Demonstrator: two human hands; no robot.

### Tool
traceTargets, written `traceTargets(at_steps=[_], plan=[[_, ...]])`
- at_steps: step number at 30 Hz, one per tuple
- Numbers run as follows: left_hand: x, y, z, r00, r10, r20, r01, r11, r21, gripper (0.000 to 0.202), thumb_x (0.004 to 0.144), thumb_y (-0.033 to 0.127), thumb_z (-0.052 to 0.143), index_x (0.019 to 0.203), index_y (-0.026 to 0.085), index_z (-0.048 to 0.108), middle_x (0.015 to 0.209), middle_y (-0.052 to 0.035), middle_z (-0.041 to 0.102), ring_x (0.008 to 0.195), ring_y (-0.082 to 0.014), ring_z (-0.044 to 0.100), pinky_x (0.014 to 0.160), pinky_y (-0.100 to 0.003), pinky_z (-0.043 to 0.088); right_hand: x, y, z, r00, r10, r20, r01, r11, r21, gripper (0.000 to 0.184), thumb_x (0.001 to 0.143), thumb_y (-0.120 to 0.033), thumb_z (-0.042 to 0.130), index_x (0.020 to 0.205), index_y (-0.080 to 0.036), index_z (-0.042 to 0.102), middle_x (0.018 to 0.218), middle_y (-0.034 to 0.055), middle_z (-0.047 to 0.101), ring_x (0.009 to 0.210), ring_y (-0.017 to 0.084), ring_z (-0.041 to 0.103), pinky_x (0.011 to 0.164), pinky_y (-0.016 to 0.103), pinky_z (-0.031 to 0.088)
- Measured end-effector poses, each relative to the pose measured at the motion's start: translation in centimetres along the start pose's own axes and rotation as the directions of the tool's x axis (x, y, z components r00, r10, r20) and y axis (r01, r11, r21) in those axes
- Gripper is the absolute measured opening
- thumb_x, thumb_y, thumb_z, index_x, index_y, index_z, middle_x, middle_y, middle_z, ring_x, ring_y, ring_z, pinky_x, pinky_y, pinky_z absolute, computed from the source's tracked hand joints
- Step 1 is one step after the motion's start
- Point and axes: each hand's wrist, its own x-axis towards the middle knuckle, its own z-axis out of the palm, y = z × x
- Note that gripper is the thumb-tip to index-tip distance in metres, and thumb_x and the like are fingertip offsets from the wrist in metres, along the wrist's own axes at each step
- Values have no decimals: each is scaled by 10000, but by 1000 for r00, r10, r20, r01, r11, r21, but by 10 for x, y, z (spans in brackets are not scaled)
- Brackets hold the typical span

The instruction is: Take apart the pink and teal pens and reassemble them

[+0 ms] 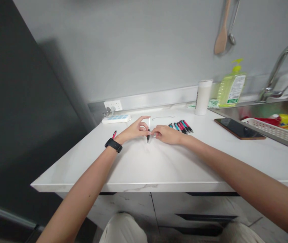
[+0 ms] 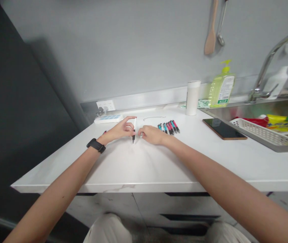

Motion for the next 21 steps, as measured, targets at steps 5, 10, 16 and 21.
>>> traceTargets(at_steps=[5, 10, 16, 21], plan=[[1, 0, -1, 1000, 6, -2, -6, 1000, 8, 666, 672, 300, 750, 1240, 243, 407, 799, 52, 551, 627, -77, 587, 646, -230, 438, 0, 1, -1, 999, 1, -32, -2, 1000, -26, 303, 862, -102, 435, 1031, -189, 670, 1021, 92, 632, 952, 189, 594, 852, 277, 403], [0, 3, 2, 996, -74, -40, 75, 997, 8, 623, 678, 294, 738, 1184, 225, 381, 754, 59, 561, 594, -90, 587, 623, -247, 443, 1, 1, -3, 998, 37, -58, -36, 999, 3, 244, 831, -111, 484, 993, -170, 656, 932, 72, 675, 836, 164, 611, 755, 245, 412], [-6, 8, 1, 949, -300, -93, 306, 950, 62, 576, 689, 265, 707, 1157, 190, 379, 657, 52, 585, 541, -102, 552, 575, -256, 422, 1, 2, -7, 997, 66, -37, -65, 997, 34, 190, 785, -114, 556, 901, -189, 687, 878, 46, 703, 808, 156, 630, 723, 225, 419], [-10, 6, -7, 912, -406, -66, 411, 892, 188, 690, 636, 355, 748, 1189, 153, 388, 612, 30, 622, 519, -113, 529, 505, -238, 341, 2, 3, -7, 996, 53, -68, -50, 998, 43, 195, 770, -101, 557, 843, -192, 713, 933, 54, 694, 833, 163, 624, 748, 237, 435]])
